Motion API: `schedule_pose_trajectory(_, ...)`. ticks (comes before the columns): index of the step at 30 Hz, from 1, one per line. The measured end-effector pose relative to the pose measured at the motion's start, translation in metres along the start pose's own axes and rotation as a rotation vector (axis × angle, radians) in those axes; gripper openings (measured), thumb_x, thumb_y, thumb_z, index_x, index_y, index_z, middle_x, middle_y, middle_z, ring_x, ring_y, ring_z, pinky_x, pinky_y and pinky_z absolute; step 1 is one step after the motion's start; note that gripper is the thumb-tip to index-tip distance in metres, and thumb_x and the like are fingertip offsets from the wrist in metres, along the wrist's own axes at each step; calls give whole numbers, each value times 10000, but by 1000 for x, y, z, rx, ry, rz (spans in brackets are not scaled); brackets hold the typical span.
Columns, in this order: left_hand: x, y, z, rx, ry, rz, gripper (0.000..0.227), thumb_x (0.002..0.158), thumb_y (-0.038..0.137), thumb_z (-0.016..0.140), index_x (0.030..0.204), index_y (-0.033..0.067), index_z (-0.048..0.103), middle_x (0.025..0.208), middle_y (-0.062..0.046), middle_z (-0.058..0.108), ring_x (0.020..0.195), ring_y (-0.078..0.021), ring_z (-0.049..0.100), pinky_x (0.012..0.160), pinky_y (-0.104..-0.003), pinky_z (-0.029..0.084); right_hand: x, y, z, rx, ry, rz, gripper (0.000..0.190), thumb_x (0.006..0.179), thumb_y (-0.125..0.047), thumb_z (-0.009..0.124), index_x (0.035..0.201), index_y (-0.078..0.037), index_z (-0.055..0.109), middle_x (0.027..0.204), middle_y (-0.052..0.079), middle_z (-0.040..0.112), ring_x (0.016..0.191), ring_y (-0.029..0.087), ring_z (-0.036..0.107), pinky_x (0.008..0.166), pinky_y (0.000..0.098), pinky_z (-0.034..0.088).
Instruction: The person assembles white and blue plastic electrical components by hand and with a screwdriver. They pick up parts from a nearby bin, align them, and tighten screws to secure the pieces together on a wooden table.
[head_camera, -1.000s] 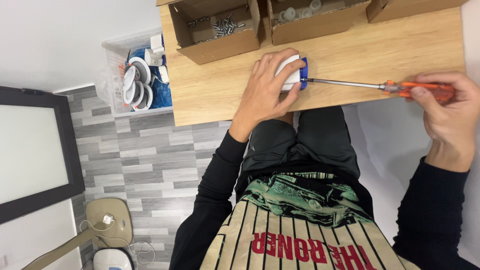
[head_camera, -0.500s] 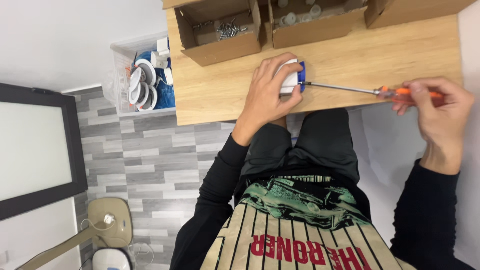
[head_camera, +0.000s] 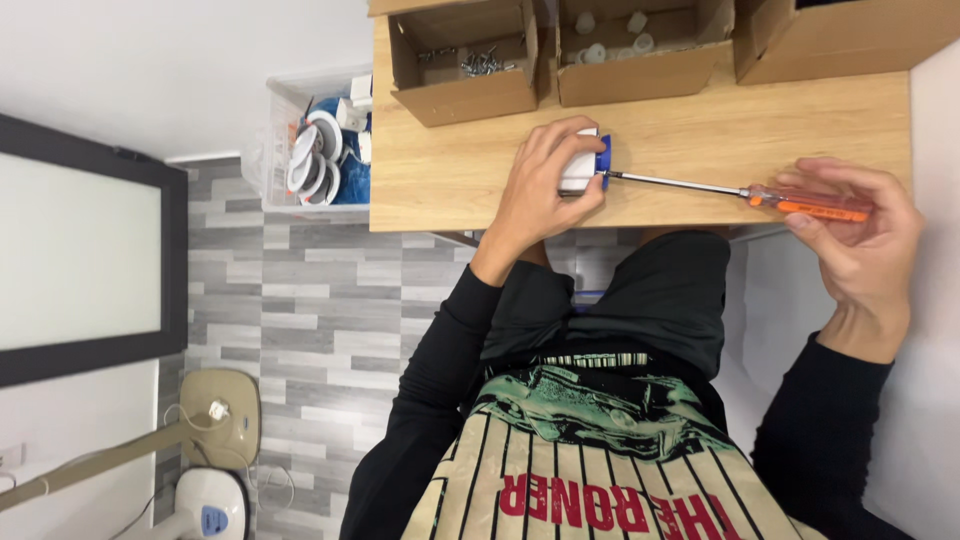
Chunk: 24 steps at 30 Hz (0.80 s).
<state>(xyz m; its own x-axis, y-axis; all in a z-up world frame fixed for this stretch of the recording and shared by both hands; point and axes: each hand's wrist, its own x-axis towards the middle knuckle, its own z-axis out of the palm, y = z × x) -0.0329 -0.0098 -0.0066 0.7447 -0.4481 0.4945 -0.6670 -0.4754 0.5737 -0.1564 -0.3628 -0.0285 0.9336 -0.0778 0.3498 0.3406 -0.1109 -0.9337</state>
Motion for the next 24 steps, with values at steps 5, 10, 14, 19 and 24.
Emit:
schedule_pose_trajectory(5, -4, 2, 1, -5, -23, -44, 268, 978, 271, 708, 1224, 166, 694, 1405, -33, 653, 1308, -273, 619, 1099, -470, 492, -8, 1, 5, -127, 68, 158, 520, 1329, -343, 509, 1419, 169, 499, 1222, 398, 683, 914, 511, 740, 631, 430, 578)
schedule_pose_trajectory(10, -4, -5, 5, 54, 3, 18, 311, 1036, 367, 712, 1272, 167, 684, 1403, -48, 666, 1294, -272, 640, 1073, -484, 515, -16, 36, -14, -91, 168, 55, 207, 1380, 13, 625, 1259, 178, 591, 1152, 340, 669, 926, 463, 737, 768, 438, 628)
schedule_pose_trajectory(14, 0, 1, 2, 78, 55, 49, 280, 1058, 380, 737, 1241, 174, 693, 1380, -36, 683, 1246, -279, 658, 1059, -459, 508, -25, 45, -23, -88, 231, -15, 380, 1350, -185, 653, 1194, 154, 580, 1149, 348, 642, 910, 480, 718, 738, 460, 614)
schedule_pose_trajectory(19, 0, -3, 1, 99, 119, 152, 109, 1077, 270, 767, 1178, 234, 748, 1403, -5, 683, 1386, -321, 602, 1140, -501, 456, -19, 39, -16, -81, 228, -67, 441, 1279, -257, 653, 1179, 168, 588, 1164, 368, 625, 947, 471, 706, 779, 501, 671)
schedule_pose_trajectory(24, -1, -7, -8, 79, 204, 208, 180, 1071, 187, 819, 1235, 241, 766, 1358, -8, 714, 1311, -325, 658, 1094, -457, 495, -16, 57, -23, -8, 211, -65, 529, 1188, -433, 665, 1184, 93, 613, 1189, 338, 643, 1000, 445, 714, 808, 480, 674)
